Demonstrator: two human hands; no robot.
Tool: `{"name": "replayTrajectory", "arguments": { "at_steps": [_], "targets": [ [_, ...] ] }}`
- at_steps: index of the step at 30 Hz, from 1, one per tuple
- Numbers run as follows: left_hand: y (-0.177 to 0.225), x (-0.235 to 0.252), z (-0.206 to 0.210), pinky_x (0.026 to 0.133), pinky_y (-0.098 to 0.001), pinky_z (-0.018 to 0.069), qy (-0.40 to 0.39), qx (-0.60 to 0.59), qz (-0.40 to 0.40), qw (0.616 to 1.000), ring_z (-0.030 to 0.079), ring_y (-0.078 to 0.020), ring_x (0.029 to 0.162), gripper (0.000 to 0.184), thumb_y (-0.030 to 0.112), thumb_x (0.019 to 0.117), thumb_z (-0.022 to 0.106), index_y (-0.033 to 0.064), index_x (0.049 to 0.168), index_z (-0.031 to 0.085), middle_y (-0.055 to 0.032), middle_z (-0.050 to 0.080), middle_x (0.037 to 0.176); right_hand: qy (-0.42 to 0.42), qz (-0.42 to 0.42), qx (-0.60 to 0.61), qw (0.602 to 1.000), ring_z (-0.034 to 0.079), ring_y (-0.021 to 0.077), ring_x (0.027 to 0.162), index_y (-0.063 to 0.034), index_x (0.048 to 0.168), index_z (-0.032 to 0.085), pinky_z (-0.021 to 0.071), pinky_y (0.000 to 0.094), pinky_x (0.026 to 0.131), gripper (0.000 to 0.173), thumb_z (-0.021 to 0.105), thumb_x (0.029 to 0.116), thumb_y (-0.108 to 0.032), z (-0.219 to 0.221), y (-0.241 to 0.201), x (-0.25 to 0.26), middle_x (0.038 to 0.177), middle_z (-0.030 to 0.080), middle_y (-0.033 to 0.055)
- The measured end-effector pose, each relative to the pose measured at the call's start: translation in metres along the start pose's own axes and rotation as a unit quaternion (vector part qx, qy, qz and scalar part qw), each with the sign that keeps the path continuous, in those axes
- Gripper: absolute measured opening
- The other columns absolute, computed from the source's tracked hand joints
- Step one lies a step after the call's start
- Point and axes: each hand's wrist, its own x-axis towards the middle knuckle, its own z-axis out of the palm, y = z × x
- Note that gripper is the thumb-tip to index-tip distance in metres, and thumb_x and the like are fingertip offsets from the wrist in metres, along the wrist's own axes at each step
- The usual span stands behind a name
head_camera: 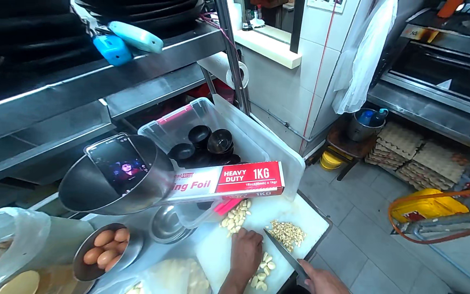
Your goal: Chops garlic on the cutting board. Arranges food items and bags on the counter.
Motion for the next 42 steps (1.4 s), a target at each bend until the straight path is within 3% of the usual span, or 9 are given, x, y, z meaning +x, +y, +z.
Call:
{"name": "replayTrajectory", "arguments": {
  "at_steps": [4,13,16,19,22,25,29,35,42],
  "targets": [
    [0.006,0.0,-0.003,0.092,-0.0465,0.0467,-0.036,0.006,-0.028,0.999,0.063,-0.018,0.104,0.023,0.043,0.0942,0.059,0.0284,0.097,0.077,0.0092,0.073,0.097,0.007,-0.013,-0.024,1.0,0.073,0.0374,0.095,-0.0281,0.159,0.039,0.0592,0.0596,0.081,0.053,0.048,0.1067,-0.031,-0.005,-0.004,-0.009,0.107,0.074,0.0156],
    [0.018,-0.001,-0.013,0.091,-0.0504,0.0467,-0.086,0.043,-0.028,0.995,0.062,-0.0223,0.107,0.024,0.042,0.0912,0.058,0.0275,0.1,0.075,0.0056,0.071,0.101,-0.006,-0.004,-0.021,1.0,0.073,0.0386,0.096,-0.0318,0.157,0.04,0.0589,0.0606,0.081,0.05,0.048,0.1071,-0.032,0.002,-0.005,0.002,0.105,0.074,0.0164],
    [0.015,-0.013,-0.022,0.096,-0.0564,0.0421,-0.106,0.027,0.014,0.994,0.058,-0.0213,0.117,0.021,0.035,0.0891,0.059,0.0333,0.098,0.077,0.0103,0.07,0.111,-0.007,-0.007,-0.016,1.0,0.074,0.038,0.096,-0.0343,0.157,0.04,0.0586,0.0605,0.083,0.052,0.049,0.1067,-0.034,0.001,-0.004,0.003,0.105,0.075,0.0157],
    [-0.003,-0.027,-0.029,0.105,-0.0573,0.0404,-0.024,-0.062,-0.018,0.998,0.058,-0.0155,0.126,0.027,0.026,0.0914,0.059,0.0355,0.107,0.08,0.0151,0.069,0.13,0.001,-0.014,-0.005,1.0,0.074,0.039,0.095,-0.0325,0.157,0.042,0.0585,0.0608,0.082,0.051,0.05,0.1063,-0.033,0.004,-0.001,0.003,0.103,0.075,0.0167],
    [-0.027,-0.029,-0.03,0.098,-0.0549,0.0496,0.061,-0.107,-0.097,0.988,0.064,-0.018,0.119,0.023,0.022,0.0937,0.06,0.0272,0.104,0.08,0.0088,0.073,0.123,-0.002,-0.016,-0.003,1.0,0.074,0.0385,0.093,-0.0307,0.156,0.042,0.0589,0.0601,0.081,0.05,0.049,0.1067,-0.033,0.007,0.0,0.002,0.1,0.075,0.0164],
    [-0.035,-0.025,-0.037,0.095,-0.0528,0.0523,0.009,-0.095,-0.128,0.987,0.066,-0.0203,0.113,0.022,0.025,0.0937,0.063,0.0253,0.11,0.079,0.0055,0.073,0.117,-0.014,-0.012,-0.008,1.0,0.074,0.0386,0.094,-0.0294,0.156,0.041,0.0585,0.0602,0.083,0.05,0.048,0.1071,-0.033,0.007,-0.001,0.003,0.101,0.075,0.017],
    [-0.014,-0.02,-0.026,0.092,-0.049,0.0529,-0.056,-0.031,-0.133,0.989,0.067,-0.0189,0.108,0.032,0.047,0.0959,0.059,0.0273,0.112,0.078,0.0042,0.074,0.111,-0.01,-0.013,-0.009,1.0,0.074,0.038,0.094,-0.0296,0.156,0.042,0.0586,0.0603,0.082,0.049,0.049,0.1069,-0.035,0.006,0.0,0.005,0.101,0.075,0.0162],
    [0.009,-0.011,-0.013,0.092,-0.048,0.0529,-0.075,-0.019,-0.125,0.989,0.067,-0.0199,0.107,0.027,0.037,0.0938,0.06,0.0234,0.109,0.077,0.0018,0.074,0.108,0.016,-0.018,-0.026,0.999,0.074,0.0393,0.094,-0.0302,0.157,0.042,0.0589,0.0614,0.08,0.051,0.049,0.1067,-0.031,0.003,-0.004,-0.004,0.105,0.075,0.0169],
    [0.009,-0.012,-0.012,0.091,-0.0472,0.0521,-0.095,-0.026,-0.101,0.99,0.067,-0.0175,0.106,0.03,0.043,0.0939,0.058,0.0274,0.112,0.076,0.0047,0.073,0.108,0.022,0.002,-0.072,0.997,0.073,0.0403,0.09,-0.035,0.16,0.037,0.0589,0.0606,0.074,0.054,0.046,0.1072,-0.031,-0.003,-0.016,-0.02,0.108,0.072,0.0192]
  ]
}}
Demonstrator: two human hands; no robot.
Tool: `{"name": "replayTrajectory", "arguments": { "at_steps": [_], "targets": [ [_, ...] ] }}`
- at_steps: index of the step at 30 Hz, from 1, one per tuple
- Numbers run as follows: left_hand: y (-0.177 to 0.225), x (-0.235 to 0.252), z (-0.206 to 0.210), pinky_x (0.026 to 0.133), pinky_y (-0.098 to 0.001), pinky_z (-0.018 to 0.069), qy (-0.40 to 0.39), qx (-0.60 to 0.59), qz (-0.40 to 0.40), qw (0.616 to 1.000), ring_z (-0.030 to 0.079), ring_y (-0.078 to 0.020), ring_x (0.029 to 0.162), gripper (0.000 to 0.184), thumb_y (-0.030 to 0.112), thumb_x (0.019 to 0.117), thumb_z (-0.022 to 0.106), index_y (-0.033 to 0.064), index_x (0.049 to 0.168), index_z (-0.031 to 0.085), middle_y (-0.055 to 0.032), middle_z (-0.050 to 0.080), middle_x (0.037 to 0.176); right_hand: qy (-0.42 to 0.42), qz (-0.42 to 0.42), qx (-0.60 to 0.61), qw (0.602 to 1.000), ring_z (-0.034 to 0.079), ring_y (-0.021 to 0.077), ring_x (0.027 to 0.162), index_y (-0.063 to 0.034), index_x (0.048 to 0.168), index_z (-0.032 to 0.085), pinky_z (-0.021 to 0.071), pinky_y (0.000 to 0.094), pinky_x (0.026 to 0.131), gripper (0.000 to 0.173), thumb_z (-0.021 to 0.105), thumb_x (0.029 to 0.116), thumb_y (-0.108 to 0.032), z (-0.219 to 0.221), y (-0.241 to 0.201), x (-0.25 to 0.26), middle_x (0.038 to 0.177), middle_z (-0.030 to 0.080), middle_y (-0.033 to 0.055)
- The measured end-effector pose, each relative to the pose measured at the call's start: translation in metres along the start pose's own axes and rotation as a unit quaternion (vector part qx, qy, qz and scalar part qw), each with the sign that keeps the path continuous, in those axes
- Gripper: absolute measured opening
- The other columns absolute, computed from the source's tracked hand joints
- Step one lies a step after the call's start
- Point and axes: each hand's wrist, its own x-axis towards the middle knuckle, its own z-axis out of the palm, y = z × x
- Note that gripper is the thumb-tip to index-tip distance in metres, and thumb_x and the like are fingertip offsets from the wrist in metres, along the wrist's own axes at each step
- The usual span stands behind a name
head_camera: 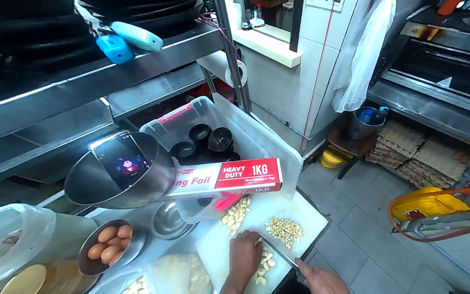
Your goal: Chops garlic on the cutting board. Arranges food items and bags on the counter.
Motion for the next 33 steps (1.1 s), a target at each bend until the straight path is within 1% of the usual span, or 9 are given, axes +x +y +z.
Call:
{"name": "replayTrajectory", "arguments": {
  "at_steps": [4,6,8,20,23,26,29,31,33],
  "targets": [
    [-0.015,-0.001,-0.004,0.094,-0.0464,0.0539,-0.013,-0.076,0.011,0.997,0.066,-0.0142,0.11,0.034,0.049,0.0967,0.058,0.0294,0.121,0.074,0.0064,0.072,0.116,-0.003,0.0,0.009,1.0,0.073,0.0405,0.091,-0.0351,0.16,0.038,0.0588,0.0607,0.075,0.054,0.047,0.1069,-0.03,0.001,0.001,0.004,0.109,0.072,0.019],
    [-0.024,-0.002,-0.005,0.093,-0.0469,0.0559,-0.015,-0.132,0.013,0.991,0.068,-0.0139,0.106,0.032,0.038,0.0952,0.063,0.0267,0.122,0.074,0.0045,0.071,0.117,-0.002,-0.003,0.012,1.0,0.073,0.04,0.091,-0.035,0.16,0.037,0.0589,0.0604,0.076,0.054,0.047,0.1068,-0.03,0.001,0.003,0.003,0.108,0.072,0.0189],
    [-0.032,-0.003,-0.003,0.092,-0.0457,0.0572,-0.012,-0.133,0.018,0.991,0.068,-0.0135,0.105,0.028,0.029,0.0924,0.065,0.027,0.119,0.076,0.0045,0.072,0.115,0.0,-0.002,0.019,1.0,0.073,0.0395,0.092,-0.034,0.16,0.038,0.0591,0.0597,0.076,0.054,0.047,0.1069,-0.03,0.002,0.005,0.003,0.109,0.072,0.0186],
    [-0.031,0.005,-0.005,0.095,-0.0352,0.0584,0.018,-0.129,-0.034,0.991,0.07,-0.0115,0.104,0.022,0.024,0.0998,0.059,0.0188,0.109,0.078,0.0015,0.074,0.11,-0.009,-0.029,0.024,0.999,0.073,0.0391,0.095,-0.0313,0.158,0.041,0.0591,0.0594,0.078,0.051,0.046,0.1076,-0.032,0.006,0.012,0.004,0.11,0.073,0.017],
    [-0.024,0.003,0.001,0.097,-0.042,0.057,0.036,-0.132,0.027,0.99,0.069,-0.0144,0.108,0.025,0.029,0.0984,0.057,0.0219,0.108,0.079,0.0027,0.075,0.11,-0.011,-0.017,0.041,0.999,0.072,0.0393,0.098,-0.0311,0.157,0.043,0.0584,0.0618,0.081,0.051,0.048,0.1065,-0.032,0.01,0.017,0.007,0.113,0.073,0.0168],
    [-0.005,-0.01,0.006,0.096,-0.0489,0.052,0.039,-0.105,0.071,0.991,0.063,-0.019,0.115,0.037,0.054,0.0974,0.055,0.0282,0.112,0.077,0.0048,0.072,0.116,-0.019,-0.018,0.063,0.998,0.072,0.0392,0.103,-0.0297,0.157,0.044,0.0575,0.0625,0.086,0.05,0.05,0.1066,-0.033,0.014,0.022,0.013,0.116,0.073,0.0166],
    [0.014,-0.032,0.02,0.103,-0.0546,0.0467,0.069,-0.06,0.098,0.991,0.059,-0.0225,0.122,0.054,0.074,0.0887,0.058,0.0303,0.115,0.075,0.0039,0.07,0.122,-0.018,-0.024,0.071,0.997,0.073,0.0394,0.102,-0.0267,0.156,0.045,0.0573,0.0631,0.086,0.05,0.05,0.1065,-0.033,0.02,0.024,0.019,0.115,0.074,0.0165],
    [0.018,-0.045,0.035,0.106,-0.0565,0.0446,0.099,-0.023,0.113,0.988,0.059,-0.0235,0.123,0.051,0.072,0.0901,0.056,0.0301,0.112,0.074,0.0035,0.069,0.122,-0.025,-0.024,0.069,0.997,0.073,0.0394,0.102,-0.0245,0.156,0.044,0.0574,0.063,0.086,0.05,0.048,0.1069,-0.033,0.022,0.023,0.021,0.115,0.074,0.0169],
    [0.016,-0.055,0.045,0.106,-0.0543,0.0454,0.132,0.016,0.129,0.983,0.061,-0.0225,0.121,0.036,0.059,0.0972,0.053,0.03,0.108,0.073,0.0037,0.069,0.119,-0.028,-0.023,0.07,0.997,0.072,0.0396,0.102,-0.0232,0.157,0.043,0.0572,0.0628,0.087,0.05,0.048,0.1073,-0.032,0.024,0.022,0.023,0.115,0.073,0.0176]
  ]
}}
